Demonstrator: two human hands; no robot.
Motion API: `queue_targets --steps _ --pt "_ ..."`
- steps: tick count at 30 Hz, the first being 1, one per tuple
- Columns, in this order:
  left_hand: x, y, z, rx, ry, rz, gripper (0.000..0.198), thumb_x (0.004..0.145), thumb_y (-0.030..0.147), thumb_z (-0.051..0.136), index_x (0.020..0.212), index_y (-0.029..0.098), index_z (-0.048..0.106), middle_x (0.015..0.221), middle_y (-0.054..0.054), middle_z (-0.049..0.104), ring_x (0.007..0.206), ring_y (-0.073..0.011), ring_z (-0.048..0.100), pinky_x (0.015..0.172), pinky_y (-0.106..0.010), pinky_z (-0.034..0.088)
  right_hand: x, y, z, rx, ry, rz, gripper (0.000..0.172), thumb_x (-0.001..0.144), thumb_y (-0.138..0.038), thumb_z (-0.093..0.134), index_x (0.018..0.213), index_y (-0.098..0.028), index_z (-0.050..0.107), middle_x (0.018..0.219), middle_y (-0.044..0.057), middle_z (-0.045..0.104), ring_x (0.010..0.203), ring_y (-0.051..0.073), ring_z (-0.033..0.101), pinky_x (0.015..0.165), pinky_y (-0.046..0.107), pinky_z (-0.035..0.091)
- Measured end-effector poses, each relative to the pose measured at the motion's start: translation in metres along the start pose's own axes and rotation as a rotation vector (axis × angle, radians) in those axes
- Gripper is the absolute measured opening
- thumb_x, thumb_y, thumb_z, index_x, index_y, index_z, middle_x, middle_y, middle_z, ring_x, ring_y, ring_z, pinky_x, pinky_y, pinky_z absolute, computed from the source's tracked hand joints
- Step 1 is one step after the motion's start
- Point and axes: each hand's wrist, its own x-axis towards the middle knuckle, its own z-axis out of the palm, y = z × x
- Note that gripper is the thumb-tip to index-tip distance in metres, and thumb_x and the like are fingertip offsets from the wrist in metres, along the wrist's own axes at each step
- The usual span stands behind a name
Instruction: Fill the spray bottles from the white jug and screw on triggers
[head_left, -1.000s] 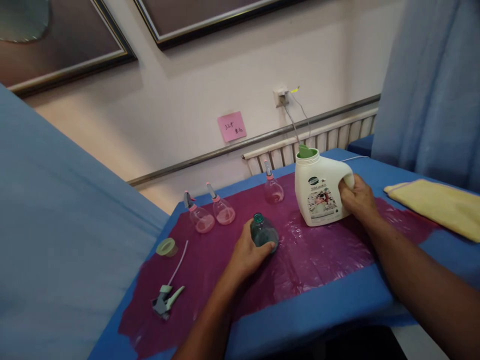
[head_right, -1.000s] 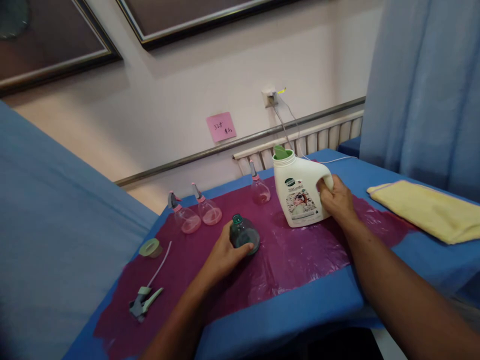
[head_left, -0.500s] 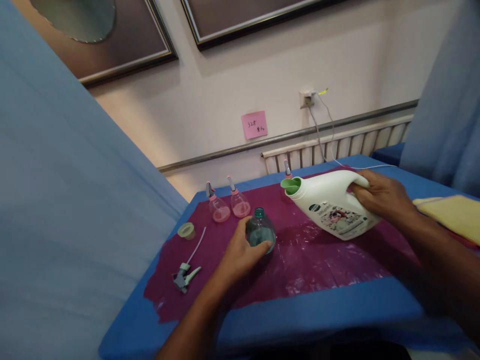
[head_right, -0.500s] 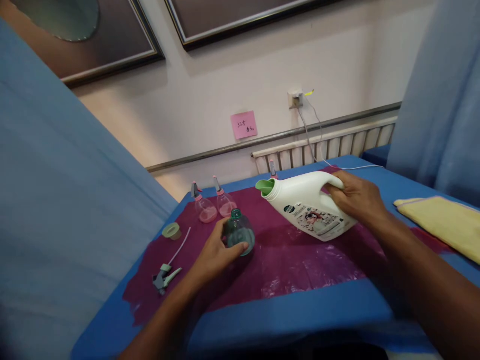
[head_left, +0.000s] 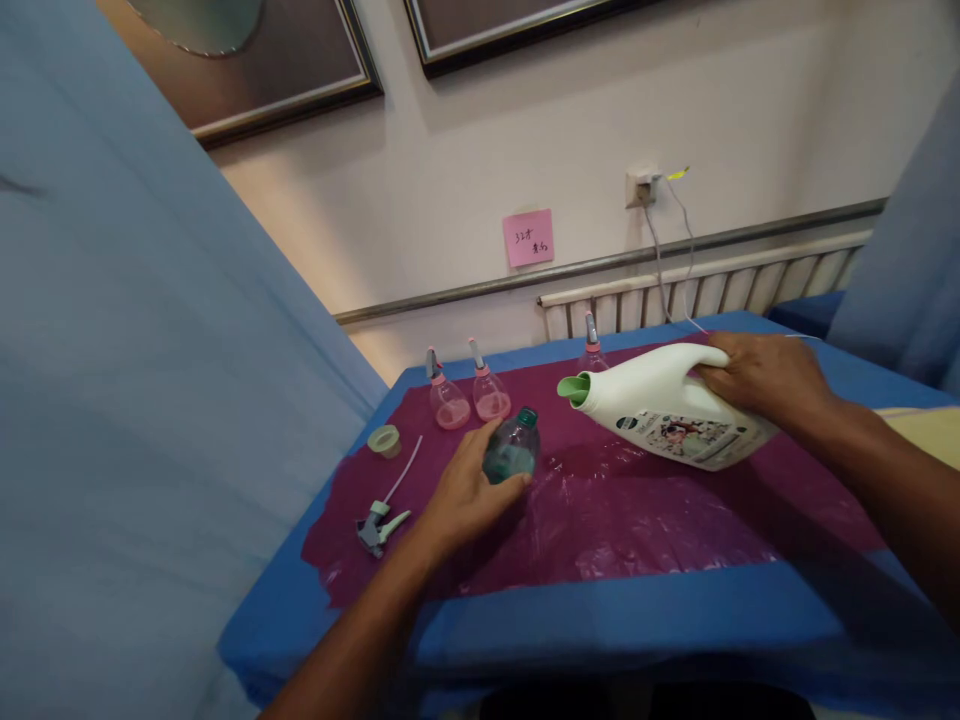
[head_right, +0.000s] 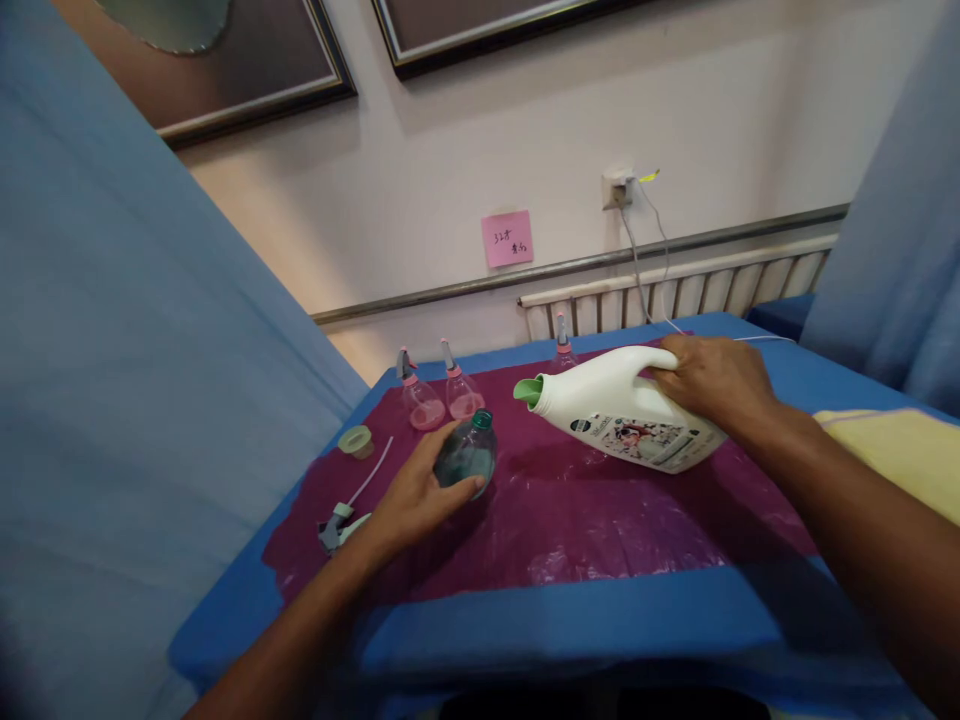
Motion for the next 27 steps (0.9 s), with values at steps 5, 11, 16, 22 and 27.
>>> queue_targets --steps 5,11,16,22,27 --pt "0.006 0.015 -0.014 0.133 -0.032 0.002 0.08 0.086 0.041 0.085 0.159 0.026 0.056 0.157 -0.015 0.067 0.142 -0.0404 0.068 0.121 -0.058 0.055 0.0 -0.011 -0.006 -0.022 -0.005 -0.005 0.046 0.105 -0.057 0.05 0.117 -0.024 0.08 0.111 0.017 0.085 0.084 0.031 0.071 0.067 0.039 0.031" --pt "0.014 0.022 -0.024 0.233 -0.051 0.135 0.069 0.087 0.037 0.082 0.151 0.025 0.059 0.146 -0.013 0.07 0.134 -0.0378 0.07 0.116 -0.054 0.058 -0.003 -0.022 -0.012 -0.095 -0.025 -0.047 0.049 0.107 -0.059 0.048 0.121 -0.023 0.078 0.112 0.017 0.084 0.09 0.033 0.074 0.069 0.039 0.032" --pt "0.021 0.019 -0.027 0.32 -0.093 0.173 0.065 0.09 0.035 0.08 0.151 0.025 0.059 0.147 -0.015 0.069 0.134 -0.0398 0.068 0.114 -0.059 0.057 -0.004 -0.031 -0.018 -0.087 -0.05 -0.068 0.051 0.108 -0.06 0.048 0.121 -0.021 0.079 0.111 0.02 0.083 0.09 0.034 0.074 0.07 0.039 0.033" --pt "0.025 0.023 -0.032 0.365 -0.154 0.27 0.058 0.094 0.032 0.076 0.15 0.03 0.062 0.144 -0.012 0.071 0.133 -0.0385 0.067 0.115 -0.059 0.057 -0.002 -0.037 -0.017 -0.066 -0.033 -0.113 0.043 0.107 -0.053 0.052 0.116 -0.022 0.08 0.107 0.019 0.083 0.085 0.031 0.072 0.071 0.039 0.033" --pt "0.027 0.014 -0.036 0.443 -0.158 0.286 0.072 0.092 0.033 0.08 0.159 0.033 0.056 0.157 -0.013 0.065 0.145 -0.0417 0.061 0.122 -0.062 0.053 0.0 -0.04 -0.017 -0.058 -0.033 -0.108 0.039 0.105 -0.052 0.055 0.113 -0.023 0.08 0.106 0.016 0.083 0.082 0.027 0.069 0.07 0.037 0.03"
